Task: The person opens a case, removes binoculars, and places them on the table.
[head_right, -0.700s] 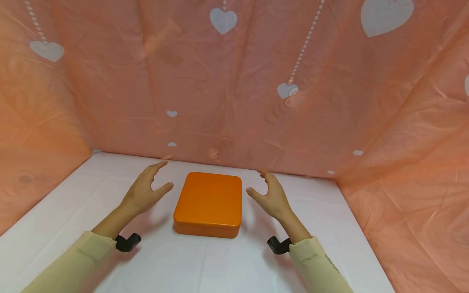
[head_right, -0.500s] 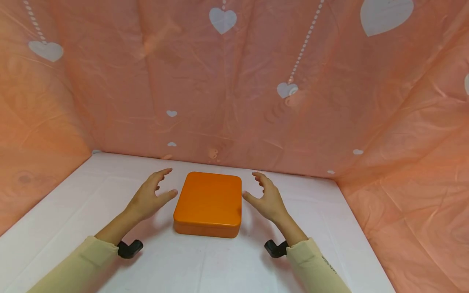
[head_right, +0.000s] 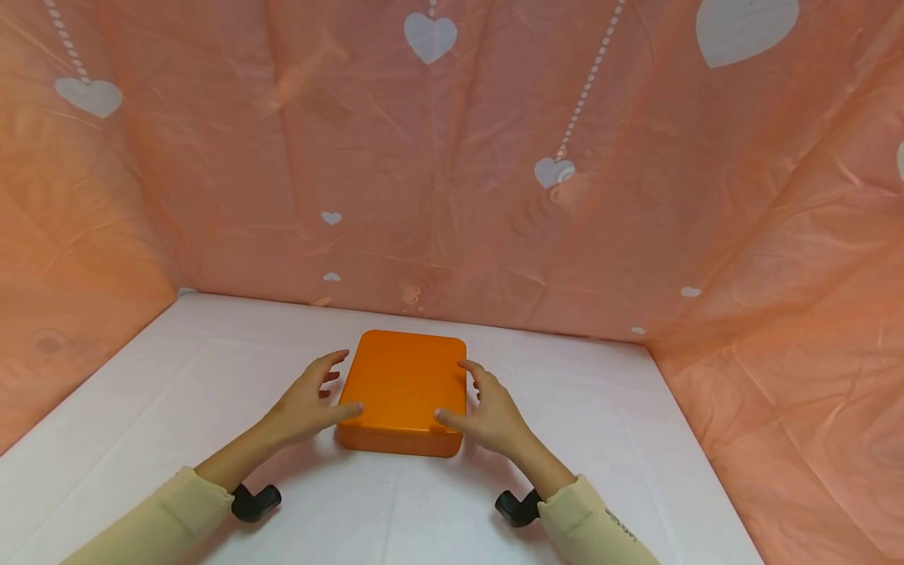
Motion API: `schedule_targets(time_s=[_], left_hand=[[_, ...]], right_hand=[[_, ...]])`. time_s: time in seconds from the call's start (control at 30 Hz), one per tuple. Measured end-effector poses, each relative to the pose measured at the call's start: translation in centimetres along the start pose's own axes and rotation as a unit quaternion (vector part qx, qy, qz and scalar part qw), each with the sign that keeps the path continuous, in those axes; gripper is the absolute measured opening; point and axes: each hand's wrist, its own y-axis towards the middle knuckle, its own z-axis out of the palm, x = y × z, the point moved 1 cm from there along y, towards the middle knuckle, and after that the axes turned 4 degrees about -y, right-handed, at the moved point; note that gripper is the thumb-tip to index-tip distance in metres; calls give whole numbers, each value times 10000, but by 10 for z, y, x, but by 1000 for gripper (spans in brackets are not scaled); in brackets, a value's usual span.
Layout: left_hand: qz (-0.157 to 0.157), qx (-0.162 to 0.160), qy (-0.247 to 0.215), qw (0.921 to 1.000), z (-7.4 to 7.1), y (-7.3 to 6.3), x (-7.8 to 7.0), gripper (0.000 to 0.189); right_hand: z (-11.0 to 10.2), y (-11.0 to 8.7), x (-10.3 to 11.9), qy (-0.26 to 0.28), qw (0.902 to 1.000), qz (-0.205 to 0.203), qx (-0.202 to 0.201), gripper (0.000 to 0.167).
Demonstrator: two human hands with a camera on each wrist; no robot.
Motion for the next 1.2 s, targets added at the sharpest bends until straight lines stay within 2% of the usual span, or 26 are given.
schedule_targets(time_s=[0.2,0.33,0.53,0.77,0.97,1.2], left_hand=[[-48,21,-24,10000,6,-2,3,100],[4,0,-62,10000,6,-4,5,101],[150,41,-12,9999,10,-6,6,105],[299,72,16,9995,14,-7,10,105],[293,89,72,9995,13,-5,8,105],[228,62,207,9995,12,-3,6,106]], right_hand=[[14,-5,-1,-133,9999,48,67,91],[20,-7,-2,8,9999,-113,16,97],[24,-9,-4,-202,9992,-335,-90,104],[24,-8,-5,-135,9993,-326,-123,98],[24,-5,-7,36,9998,-142,-125,95],[22,-4,-5,-32,9998,-106,-135,93]])
